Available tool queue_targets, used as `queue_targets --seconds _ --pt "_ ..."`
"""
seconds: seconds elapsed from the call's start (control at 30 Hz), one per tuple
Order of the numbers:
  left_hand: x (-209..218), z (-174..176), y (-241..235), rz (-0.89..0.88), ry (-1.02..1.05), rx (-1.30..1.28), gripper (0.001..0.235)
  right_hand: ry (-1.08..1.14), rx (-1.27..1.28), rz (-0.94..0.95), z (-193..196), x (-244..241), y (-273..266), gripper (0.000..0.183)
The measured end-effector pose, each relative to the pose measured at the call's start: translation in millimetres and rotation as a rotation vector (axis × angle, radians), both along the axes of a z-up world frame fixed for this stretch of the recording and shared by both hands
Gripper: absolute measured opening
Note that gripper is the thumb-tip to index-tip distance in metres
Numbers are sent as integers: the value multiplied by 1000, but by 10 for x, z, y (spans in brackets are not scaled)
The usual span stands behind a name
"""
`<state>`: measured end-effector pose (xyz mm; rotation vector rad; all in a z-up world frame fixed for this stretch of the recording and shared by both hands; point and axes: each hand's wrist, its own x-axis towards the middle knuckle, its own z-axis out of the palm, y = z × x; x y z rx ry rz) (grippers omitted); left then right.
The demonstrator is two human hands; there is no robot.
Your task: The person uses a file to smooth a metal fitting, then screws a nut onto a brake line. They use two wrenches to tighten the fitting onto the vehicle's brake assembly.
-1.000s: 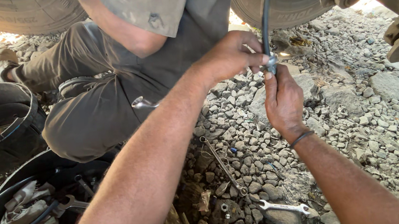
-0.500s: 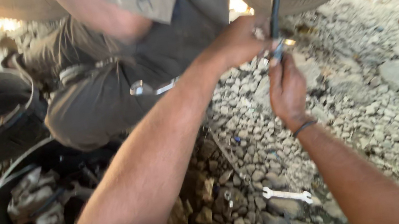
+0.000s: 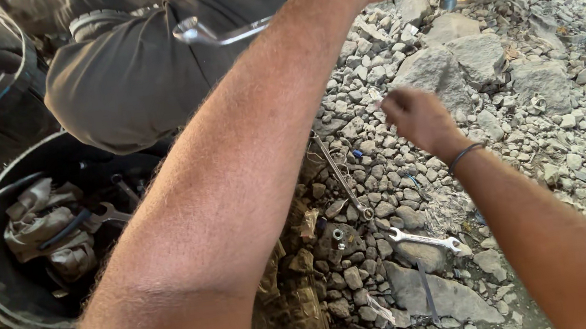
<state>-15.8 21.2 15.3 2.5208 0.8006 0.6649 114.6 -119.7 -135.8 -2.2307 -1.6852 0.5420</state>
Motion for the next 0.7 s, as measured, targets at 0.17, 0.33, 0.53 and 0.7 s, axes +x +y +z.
queue_targets --seconds 0.17,0.33,0.53,0.7 --pt "69 -7 81 -37 21 31 31 -73 -517 174 -607 -99 -192 42" --pt "355 -60 107 -154 -50 -54 28 -206 -621 290 -1305 -7 -421 35" --pt "615 -135 84 -287 -211 -304 38 -191 -541 414 -1888 64 -634 42" --pt "684 -194 164 -303 -300 -395 52 -99 -442 379 -2050 -38 -721 59"
